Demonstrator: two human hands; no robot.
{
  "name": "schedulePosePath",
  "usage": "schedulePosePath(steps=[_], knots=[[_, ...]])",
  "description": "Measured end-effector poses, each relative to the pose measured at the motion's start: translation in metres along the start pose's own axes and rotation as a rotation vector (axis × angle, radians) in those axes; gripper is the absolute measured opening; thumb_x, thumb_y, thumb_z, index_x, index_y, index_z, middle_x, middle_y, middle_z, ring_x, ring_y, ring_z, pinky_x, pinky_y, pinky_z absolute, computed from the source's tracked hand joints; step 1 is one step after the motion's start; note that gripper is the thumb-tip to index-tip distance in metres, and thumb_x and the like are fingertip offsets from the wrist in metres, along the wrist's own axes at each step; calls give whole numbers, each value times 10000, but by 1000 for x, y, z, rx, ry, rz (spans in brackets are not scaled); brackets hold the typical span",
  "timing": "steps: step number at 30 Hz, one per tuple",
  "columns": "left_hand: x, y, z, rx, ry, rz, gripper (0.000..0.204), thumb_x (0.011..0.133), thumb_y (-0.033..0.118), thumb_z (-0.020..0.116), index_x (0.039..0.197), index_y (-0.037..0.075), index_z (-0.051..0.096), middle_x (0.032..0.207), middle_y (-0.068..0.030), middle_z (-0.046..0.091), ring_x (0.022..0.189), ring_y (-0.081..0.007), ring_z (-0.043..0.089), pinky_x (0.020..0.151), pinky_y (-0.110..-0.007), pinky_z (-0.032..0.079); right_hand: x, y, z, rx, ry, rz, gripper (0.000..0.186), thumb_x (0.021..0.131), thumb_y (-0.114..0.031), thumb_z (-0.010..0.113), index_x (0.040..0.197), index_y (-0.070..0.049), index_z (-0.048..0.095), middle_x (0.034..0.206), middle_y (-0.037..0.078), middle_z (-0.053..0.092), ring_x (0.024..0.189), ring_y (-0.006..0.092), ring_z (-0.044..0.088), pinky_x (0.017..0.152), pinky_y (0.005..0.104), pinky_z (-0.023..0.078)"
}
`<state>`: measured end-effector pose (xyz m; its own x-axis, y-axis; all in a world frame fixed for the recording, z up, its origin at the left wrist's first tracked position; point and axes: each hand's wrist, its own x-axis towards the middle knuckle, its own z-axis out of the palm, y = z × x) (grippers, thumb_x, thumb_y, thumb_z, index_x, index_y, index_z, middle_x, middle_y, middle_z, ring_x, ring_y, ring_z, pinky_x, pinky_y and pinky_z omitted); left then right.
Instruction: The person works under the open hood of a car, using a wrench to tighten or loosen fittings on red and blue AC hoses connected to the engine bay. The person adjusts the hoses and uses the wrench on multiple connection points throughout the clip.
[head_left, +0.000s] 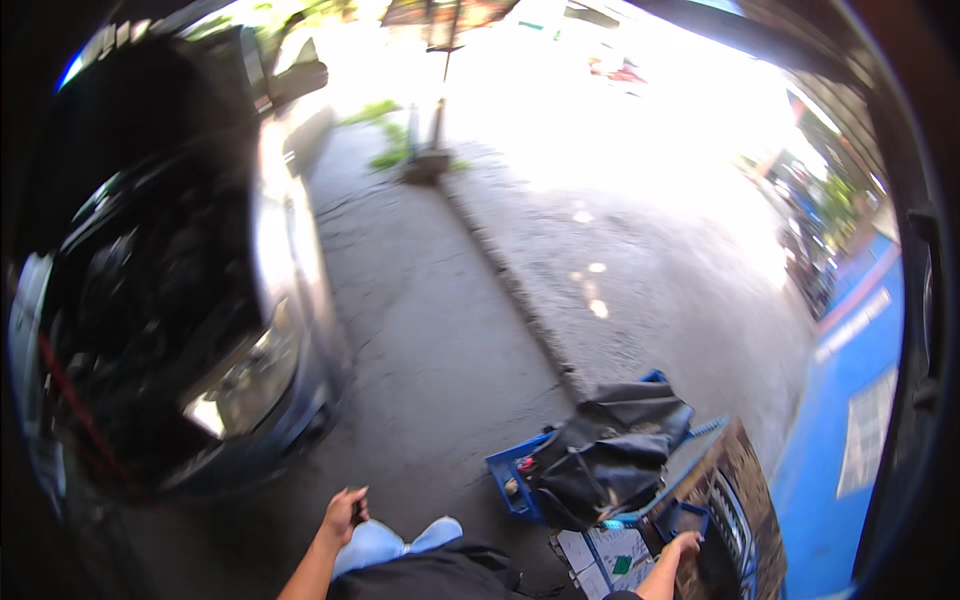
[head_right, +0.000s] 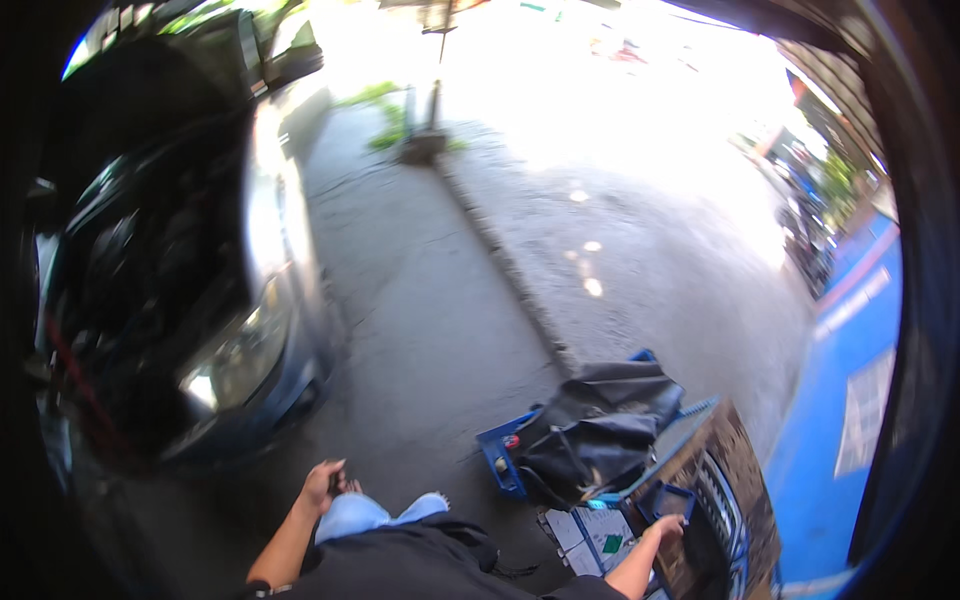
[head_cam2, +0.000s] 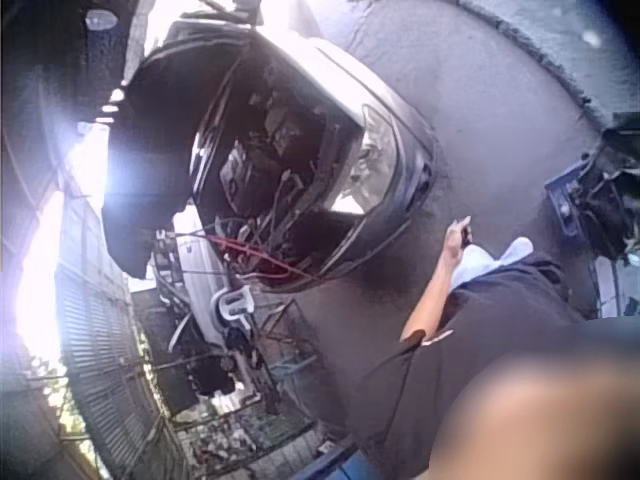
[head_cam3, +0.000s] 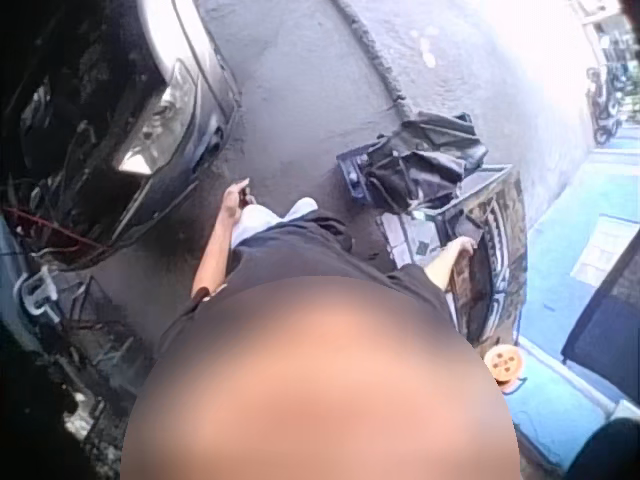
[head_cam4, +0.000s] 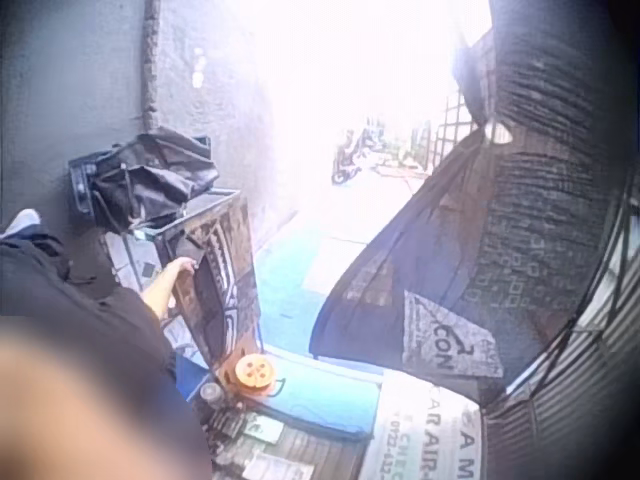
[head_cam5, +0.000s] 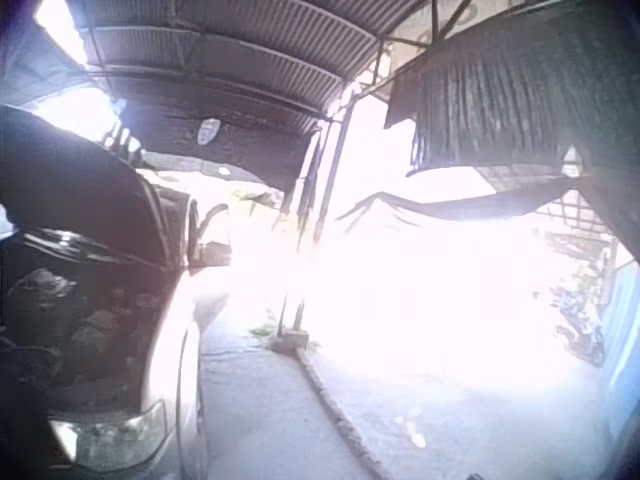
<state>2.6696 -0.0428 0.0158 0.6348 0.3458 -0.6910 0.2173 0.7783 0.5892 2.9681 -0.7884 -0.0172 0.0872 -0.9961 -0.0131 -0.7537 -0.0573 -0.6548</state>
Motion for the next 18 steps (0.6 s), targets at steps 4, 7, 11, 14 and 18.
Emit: schedulePosePath(steps=[4,7,11,14,18], knots=[[-4,15,-14,162,-18,33,220,978,225,764,933,99,589,715,41,475,588,-72,431,537,-264,366,-61,-27,-2,-44,15,-268,677,975,-548,533,1021,81,778,1080,303,758,987,468,742,874,546,579],[2,39,-17,366,-85,-3,295,959,307,804,1033,50,680,768,22,573,655,-68,511,596,-256,419,-172,-27,17,216,-294,-638,571,1026,-448,497,1024,47,781,1055,242,776,959,448,730,878,516,563],[12,84,-18,642,-154,239,449,975,408,783,1171,11,706,941,-47,726,846,-129,637,761,-296,521,-412,3,12,204,-657,-1700,356,1056,-169,447,1093,23,744,1093,222,757,1070,383,705,1016,469,524],[10,123,-36,617,-122,485,481,951,438,801,1146,8,706,946,-81,738,883,-152,674,773,-325,534,-613,16,-36,153,-1344,-1435,319,1059,-184,501,995,10,745,967,174,739,912,326,697,842,434,536],[-2,190,-94,742,102,621,470,904,418,846,1094,15,696,883,-113,740,836,-182,706,769,-356,558,-806,24,-120,111,-1736,-1259,324,993,-233,612,835,50,608,715,133,628,680,208,552,645,392,438]])
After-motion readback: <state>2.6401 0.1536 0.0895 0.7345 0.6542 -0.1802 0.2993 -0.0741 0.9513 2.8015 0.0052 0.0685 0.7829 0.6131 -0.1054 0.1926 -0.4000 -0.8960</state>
